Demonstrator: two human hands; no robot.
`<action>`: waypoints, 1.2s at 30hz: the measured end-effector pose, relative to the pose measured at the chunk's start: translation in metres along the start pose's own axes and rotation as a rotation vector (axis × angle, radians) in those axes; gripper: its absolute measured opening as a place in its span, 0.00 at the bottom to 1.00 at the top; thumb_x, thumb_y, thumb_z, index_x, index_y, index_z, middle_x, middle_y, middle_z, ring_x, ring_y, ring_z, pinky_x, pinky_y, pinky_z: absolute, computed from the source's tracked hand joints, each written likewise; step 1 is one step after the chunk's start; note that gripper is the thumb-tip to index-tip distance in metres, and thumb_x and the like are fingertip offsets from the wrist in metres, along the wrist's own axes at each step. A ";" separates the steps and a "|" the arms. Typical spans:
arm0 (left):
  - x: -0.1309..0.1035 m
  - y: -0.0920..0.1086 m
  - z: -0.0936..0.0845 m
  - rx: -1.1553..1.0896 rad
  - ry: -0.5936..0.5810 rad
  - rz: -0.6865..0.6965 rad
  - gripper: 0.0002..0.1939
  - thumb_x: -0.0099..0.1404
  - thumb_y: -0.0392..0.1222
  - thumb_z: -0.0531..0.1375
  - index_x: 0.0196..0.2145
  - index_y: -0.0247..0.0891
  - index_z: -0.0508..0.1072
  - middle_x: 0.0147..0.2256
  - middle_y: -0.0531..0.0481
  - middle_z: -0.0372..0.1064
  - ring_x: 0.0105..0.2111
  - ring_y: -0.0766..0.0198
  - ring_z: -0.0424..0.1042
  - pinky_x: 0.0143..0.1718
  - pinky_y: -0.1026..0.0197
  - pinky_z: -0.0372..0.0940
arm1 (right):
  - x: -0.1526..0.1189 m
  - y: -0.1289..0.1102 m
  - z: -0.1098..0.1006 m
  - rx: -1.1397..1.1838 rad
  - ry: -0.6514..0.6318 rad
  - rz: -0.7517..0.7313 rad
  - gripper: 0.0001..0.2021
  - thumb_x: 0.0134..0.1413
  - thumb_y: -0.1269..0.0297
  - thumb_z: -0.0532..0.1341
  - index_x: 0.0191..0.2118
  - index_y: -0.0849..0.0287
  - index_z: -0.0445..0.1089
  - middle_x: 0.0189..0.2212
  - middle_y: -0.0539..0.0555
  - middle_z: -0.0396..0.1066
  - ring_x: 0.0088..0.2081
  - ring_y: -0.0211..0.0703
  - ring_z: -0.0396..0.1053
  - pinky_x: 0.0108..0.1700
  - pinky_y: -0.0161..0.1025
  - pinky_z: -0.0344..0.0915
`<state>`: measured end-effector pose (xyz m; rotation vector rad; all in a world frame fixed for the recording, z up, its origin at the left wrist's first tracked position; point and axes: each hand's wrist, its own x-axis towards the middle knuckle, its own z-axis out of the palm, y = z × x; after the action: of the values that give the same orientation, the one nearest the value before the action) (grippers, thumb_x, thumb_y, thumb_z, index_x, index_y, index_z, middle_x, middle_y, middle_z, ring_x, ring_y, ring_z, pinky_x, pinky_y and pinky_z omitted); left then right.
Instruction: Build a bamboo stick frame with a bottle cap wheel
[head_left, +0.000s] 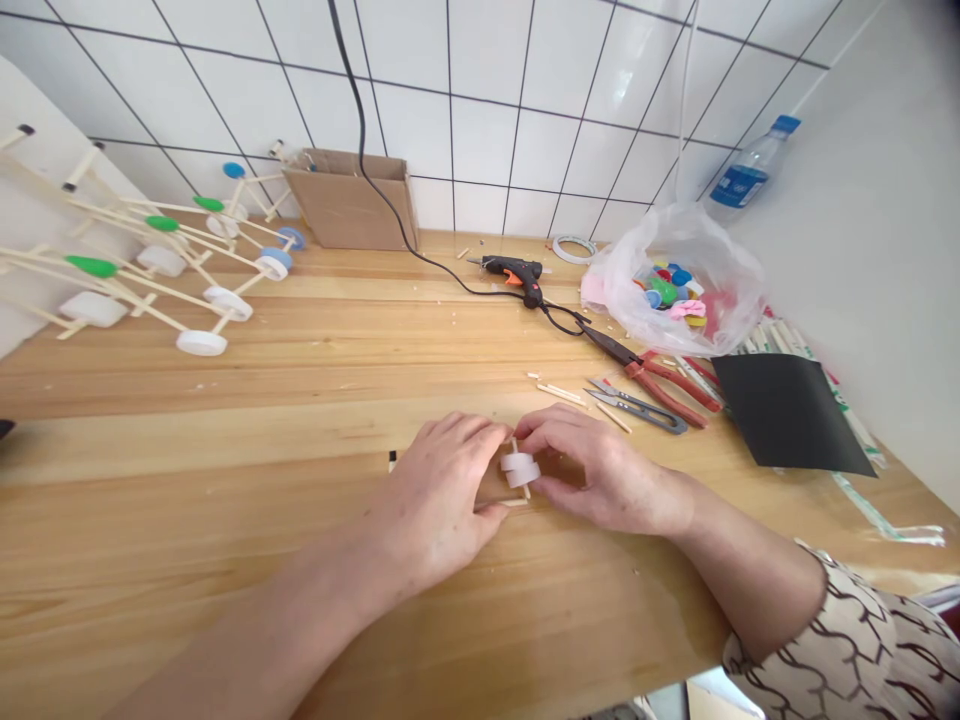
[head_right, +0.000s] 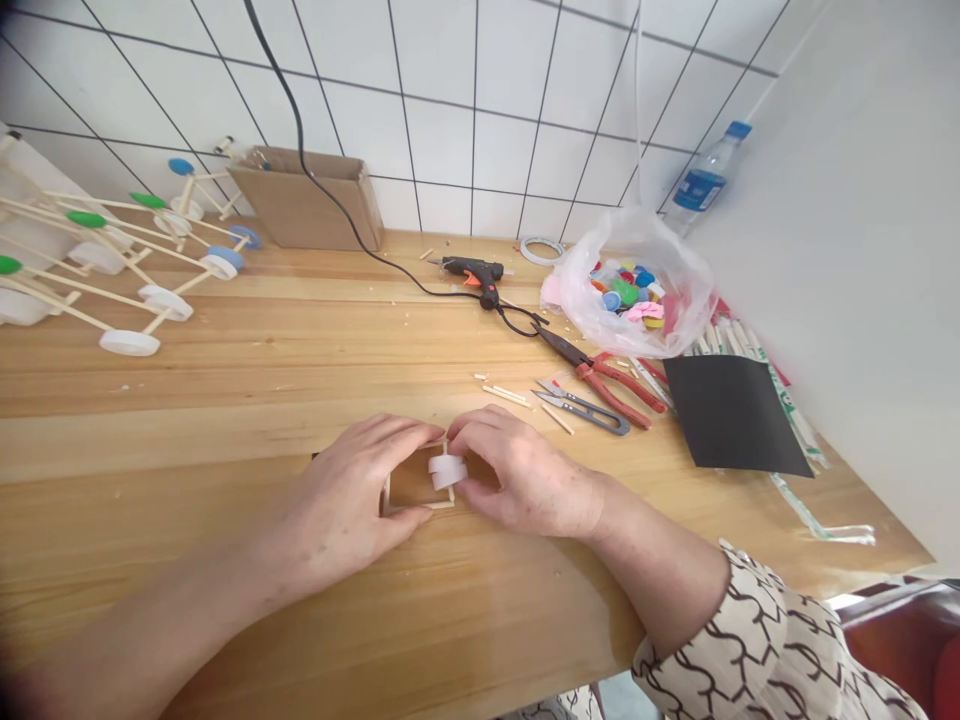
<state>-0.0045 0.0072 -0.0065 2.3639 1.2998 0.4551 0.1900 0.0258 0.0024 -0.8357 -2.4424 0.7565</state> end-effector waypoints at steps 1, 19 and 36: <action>0.000 0.000 -0.001 -0.004 0.001 0.001 0.18 0.51 0.34 0.62 0.42 0.37 0.68 0.45 0.44 0.70 0.46 0.51 0.67 0.48 0.48 0.63 | 0.000 0.000 0.000 0.001 -0.002 0.003 0.09 0.49 0.78 0.59 0.38 0.62 0.67 0.39 0.60 0.70 0.42 0.45 0.68 0.46 0.44 0.67; 0.001 0.003 -0.014 -0.459 0.082 -0.078 0.11 0.66 0.41 0.52 0.36 0.40 0.75 0.36 0.50 0.75 0.37 0.61 0.72 0.37 0.61 0.66 | -0.001 -0.005 -0.003 0.026 0.072 -0.048 0.10 0.55 0.76 0.58 0.43 0.61 0.68 0.38 0.58 0.73 0.40 0.43 0.69 0.43 0.42 0.68; -0.001 0.011 -0.021 -0.894 0.052 -0.260 0.09 0.63 0.43 0.57 0.40 0.40 0.72 0.35 0.51 0.74 0.35 0.63 0.72 0.35 0.63 0.67 | -0.001 -0.021 -0.001 0.427 0.110 0.321 0.08 0.53 0.67 0.61 0.39 0.63 0.68 0.30 0.53 0.71 0.27 0.36 0.67 0.29 0.34 0.67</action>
<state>-0.0072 0.0052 0.0168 1.4343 1.0795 0.8090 0.1825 0.0109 0.0157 -1.0695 -1.9649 1.2567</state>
